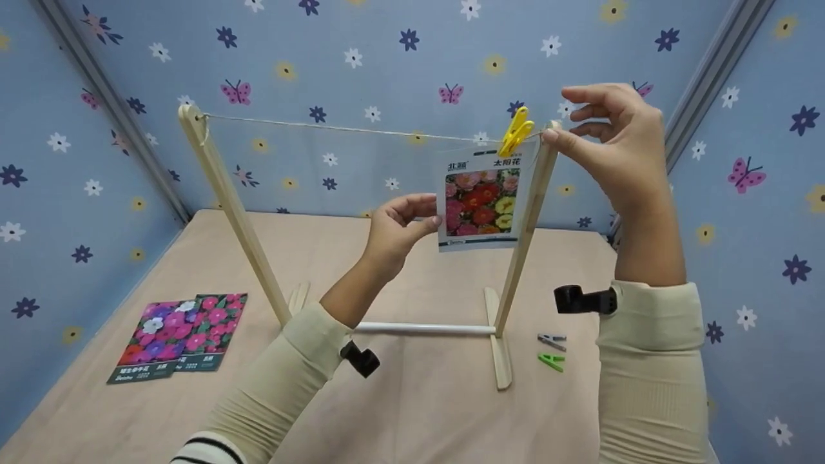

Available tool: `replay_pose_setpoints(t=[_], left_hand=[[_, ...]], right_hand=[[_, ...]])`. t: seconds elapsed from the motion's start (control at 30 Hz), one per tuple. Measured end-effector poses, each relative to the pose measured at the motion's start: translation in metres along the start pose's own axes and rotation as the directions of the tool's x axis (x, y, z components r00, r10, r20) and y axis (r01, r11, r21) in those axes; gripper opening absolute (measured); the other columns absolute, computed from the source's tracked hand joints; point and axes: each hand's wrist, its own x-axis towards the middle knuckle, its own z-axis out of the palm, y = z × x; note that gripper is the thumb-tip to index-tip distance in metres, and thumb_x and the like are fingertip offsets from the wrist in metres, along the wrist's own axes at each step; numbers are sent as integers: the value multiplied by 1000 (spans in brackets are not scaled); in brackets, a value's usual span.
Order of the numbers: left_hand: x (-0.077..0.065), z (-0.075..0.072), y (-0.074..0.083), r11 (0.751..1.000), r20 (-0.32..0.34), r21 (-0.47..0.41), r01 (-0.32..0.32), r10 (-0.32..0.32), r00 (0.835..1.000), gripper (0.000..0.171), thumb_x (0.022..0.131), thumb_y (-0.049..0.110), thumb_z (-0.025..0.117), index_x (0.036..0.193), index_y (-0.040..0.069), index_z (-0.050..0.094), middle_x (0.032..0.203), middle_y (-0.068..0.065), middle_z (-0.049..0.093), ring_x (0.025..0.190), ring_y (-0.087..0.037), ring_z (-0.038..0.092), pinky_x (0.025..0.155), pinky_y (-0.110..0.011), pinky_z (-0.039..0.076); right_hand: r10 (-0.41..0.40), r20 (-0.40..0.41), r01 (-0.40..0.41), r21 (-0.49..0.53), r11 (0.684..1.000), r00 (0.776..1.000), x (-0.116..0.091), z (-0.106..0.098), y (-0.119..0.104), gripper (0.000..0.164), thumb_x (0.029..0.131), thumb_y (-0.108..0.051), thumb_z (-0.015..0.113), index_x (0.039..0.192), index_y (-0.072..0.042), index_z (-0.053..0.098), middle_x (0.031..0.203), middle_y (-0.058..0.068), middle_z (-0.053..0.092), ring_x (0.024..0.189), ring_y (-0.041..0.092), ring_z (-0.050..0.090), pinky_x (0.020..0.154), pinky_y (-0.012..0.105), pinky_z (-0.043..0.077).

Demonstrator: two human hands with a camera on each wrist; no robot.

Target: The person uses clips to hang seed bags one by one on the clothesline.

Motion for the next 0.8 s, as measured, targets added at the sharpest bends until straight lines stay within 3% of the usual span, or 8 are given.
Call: replay_pose_setpoints(t=[0.07, 0.3, 0.53, 0.7, 0.8], left_hand=[[-1, -1, 0, 1000, 13, 4, 5, -5, 1000, 28, 83, -6, 72, 110, -2, 70, 102, -12, 71, 91, -11, 65, 77, -27, 55], [-3, -8, -3, 999, 18, 50, 0, -1, 1000, 29, 82, -2, 75, 110, 0, 70, 102, -5, 70, 92, -12, 63, 82, -29, 55], [-4, -20, -1, 999, 42, 36, 9, -11, 999, 37, 80, -1, 78, 115, 0, 68, 106, -6, 66, 102, -30, 61, 85, -29, 54], [-8, -31, 1, 999, 90, 33, 12, -15, 996, 46, 82, 4, 78, 125, 1, 63, 114, -8, 63, 104, -22, 60, 87, -32, 53], [-10, -37, 1, 999, 110, 40, 1, -5, 994, 46, 82, 5, 77, 126, 1, 62, 116, -8, 63, 104, -18, 59, 88, -34, 53]], right_hand=[[3, -25, -1, 85, 996, 1000, -4, -1, 5, 46, 78, 12, 74, 122, 5, 62, 120, 15, 57, 102, 24, 54, 91, 19, 48], [29, -49, -26, 64, 998, 998, -18, -5, 17, 55, 79, 11, 74, 130, -2, 59, 125, 14, 55, 113, 26, 51, 96, 19, 46], [73, -21, -72, 66, 995, 997, -34, -7, 26, 55, 81, 10, 72, 133, -3, 57, 137, 15, 50, 123, 29, 48, 98, 22, 45], [92, -18, -92, -12, 996, 996, -48, -7, 32, 56, 82, 8, 72, 134, -4, 55, 138, 14, 49, 121, 27, 51, 96, 22, 47], [92, -18, -92, -1, 996, 996, -57, -8, 38, 56, 82, 9, 71, 135, -3, 55, 138, 15, 49, 119, 26, 53, 94, 20, 47]])
